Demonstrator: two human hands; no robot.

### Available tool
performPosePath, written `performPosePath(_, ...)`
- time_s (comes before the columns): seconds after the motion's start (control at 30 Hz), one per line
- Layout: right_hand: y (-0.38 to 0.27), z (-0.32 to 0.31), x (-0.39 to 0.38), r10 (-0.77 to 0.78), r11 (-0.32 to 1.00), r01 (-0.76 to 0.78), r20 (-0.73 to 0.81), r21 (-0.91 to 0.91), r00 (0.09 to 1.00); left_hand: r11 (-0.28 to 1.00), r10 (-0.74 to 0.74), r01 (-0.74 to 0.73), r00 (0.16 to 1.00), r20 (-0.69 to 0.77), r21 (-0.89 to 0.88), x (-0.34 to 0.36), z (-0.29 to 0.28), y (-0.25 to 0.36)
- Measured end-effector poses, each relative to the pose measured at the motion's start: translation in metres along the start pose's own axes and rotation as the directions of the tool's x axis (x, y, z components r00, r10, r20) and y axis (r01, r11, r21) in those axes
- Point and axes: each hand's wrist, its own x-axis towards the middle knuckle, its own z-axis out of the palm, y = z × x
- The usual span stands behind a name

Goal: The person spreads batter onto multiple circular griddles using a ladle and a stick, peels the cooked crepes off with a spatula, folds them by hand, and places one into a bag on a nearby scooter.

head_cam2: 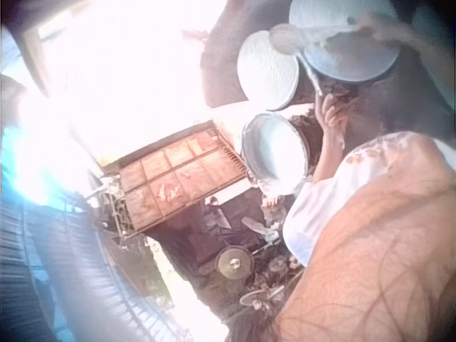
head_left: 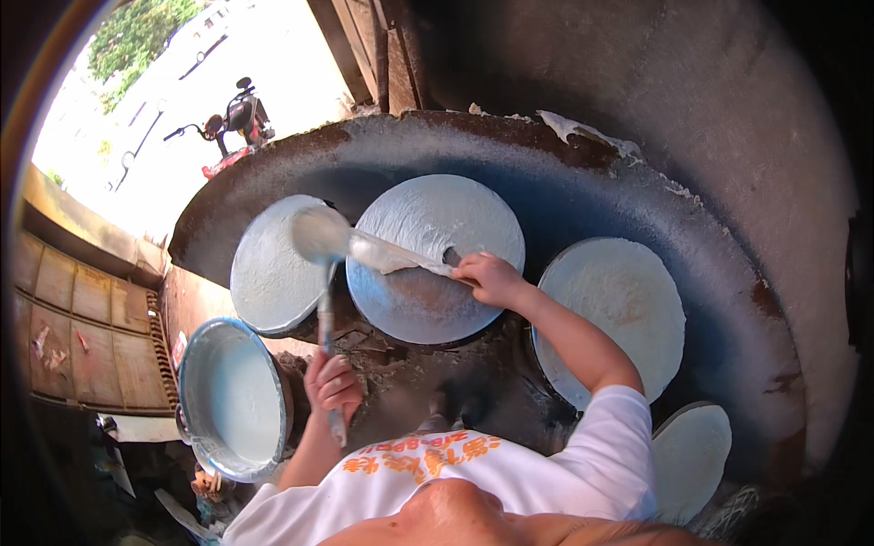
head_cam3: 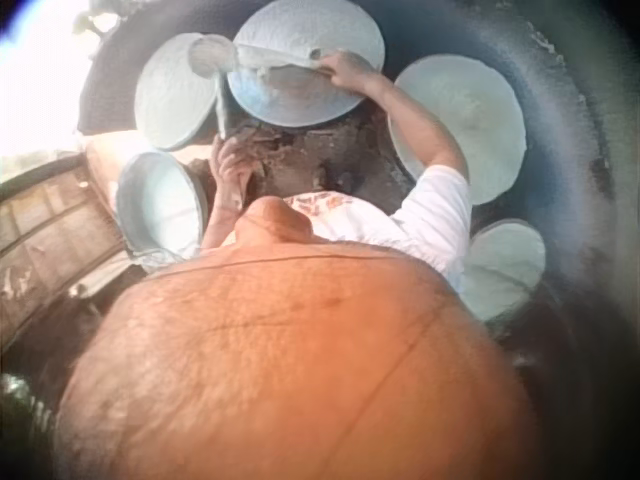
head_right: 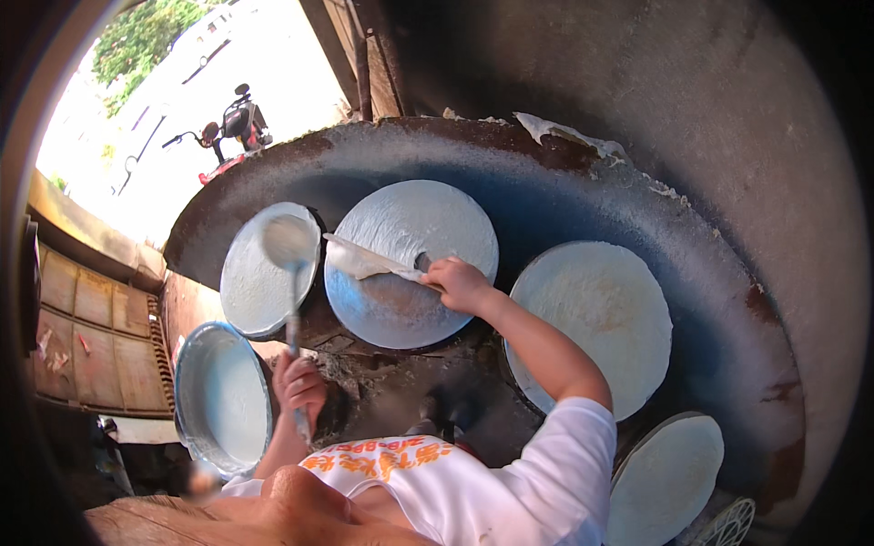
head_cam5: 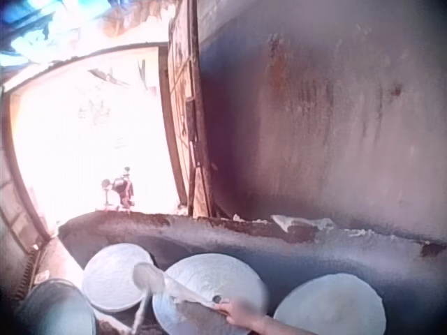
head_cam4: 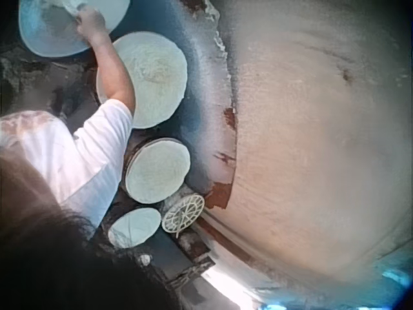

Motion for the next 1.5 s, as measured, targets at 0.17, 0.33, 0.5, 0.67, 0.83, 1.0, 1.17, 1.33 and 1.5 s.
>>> performPosePath(0.17, 0.046, -0.016, 0.010, 0.115, 0.989, -0.116, 0.017, 0.089, 0.993, 0.998, 0.043, -0.046, 0.994, -0.098, -0.037, 0.038, -0.001, 0.014)
performPosePath(0.33, 0.003, 0.009, 0.015, -0.049, 0.997, 0.042, 0.108, 0.061, 0.993, 0.988, 0.145, -0.146, 0.989, -0.029, -0.052, 0.019, -0.003, 0.004)
performPosePath(0.5, 0.016, -0.044, -0.031, 0.251, 0.911, -0.318, 0.258, 0.264, 0.933, 0.991, 0.067, -0.050, 0.987, -0.146, 0.121, 0.011, 0.016, 0.018)
performPosePath(0.67, 0.012, 0.008, -0.008, 0.114, 0.983, -0.131, 0.131, 0.128, 0.985, 0.997, 0.068, -0.062, 0.982, -0.178, 0.037, 0.011, -0.002, 0.031)
performPosePath(0.83, 0.000, -0.042, -0.082, 0.182, 0.898, -0.238, 0.181, 0.370, 0.966, 0.999, 0.041, -0.042, 0.975, -0.218, 0.001, -0.007, -0.003, 0.023)
performPosePath(1.0, -0.017, 0.012, -0.071, 0.102, 0.994, -0.105, -0.090, -0.021, 0.991, 0.996, -0.016, -0.003, 0.977, -0.214, -0.088, 0.022, -0.007, 0.021)
performPosePath(1.17, -0.119, 0.023, -0.175, 0.256, 0.962, -0.271, -0.222, -0.038, 0.941, 0.992, -0.095, 0.092, 0.995, 0.034, 0.090, -0.036, 0.057, 0.013)
performPosePath(1.33, -0.187, 0.204, -0.016, 0.739, 0.302, -0.250, -0.060, 0.920, 0.671, 0.981, -0.168, 0.164, 0.985, -0.028, -0.101, -0.037, 0.087, 0.054)
performPosePath(1.5, -0.188, 0.327, 0.115, 0.846, 0.219, -0.019, -0.180, 0.976, 0.502, 0.979, -0.172, 0.176, 0.984, 0.054, -0.099, -0.087, 0.111, 0.090)
